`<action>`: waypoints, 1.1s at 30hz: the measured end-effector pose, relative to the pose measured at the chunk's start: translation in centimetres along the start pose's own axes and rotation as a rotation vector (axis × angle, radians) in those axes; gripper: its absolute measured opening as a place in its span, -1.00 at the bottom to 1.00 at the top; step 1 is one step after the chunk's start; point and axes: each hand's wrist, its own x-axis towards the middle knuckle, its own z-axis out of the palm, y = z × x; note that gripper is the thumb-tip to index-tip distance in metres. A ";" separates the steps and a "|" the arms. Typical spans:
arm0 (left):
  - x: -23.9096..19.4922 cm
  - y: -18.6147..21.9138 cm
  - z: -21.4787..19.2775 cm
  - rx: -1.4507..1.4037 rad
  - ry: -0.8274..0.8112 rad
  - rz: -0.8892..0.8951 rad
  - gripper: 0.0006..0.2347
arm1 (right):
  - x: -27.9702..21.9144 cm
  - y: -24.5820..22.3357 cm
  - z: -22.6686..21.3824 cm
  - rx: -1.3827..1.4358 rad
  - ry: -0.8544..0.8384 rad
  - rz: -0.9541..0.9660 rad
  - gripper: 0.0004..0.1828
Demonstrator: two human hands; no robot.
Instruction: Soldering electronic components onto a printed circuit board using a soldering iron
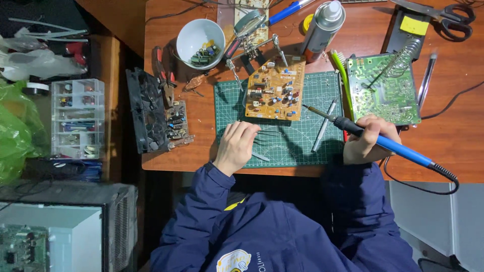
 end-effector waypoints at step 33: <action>1.0 2.3 0.6 -0.187 0.265 -0.009 -0.87 | 1.0 -4.8 3.4 0.118 -0.355 0.029 -0.60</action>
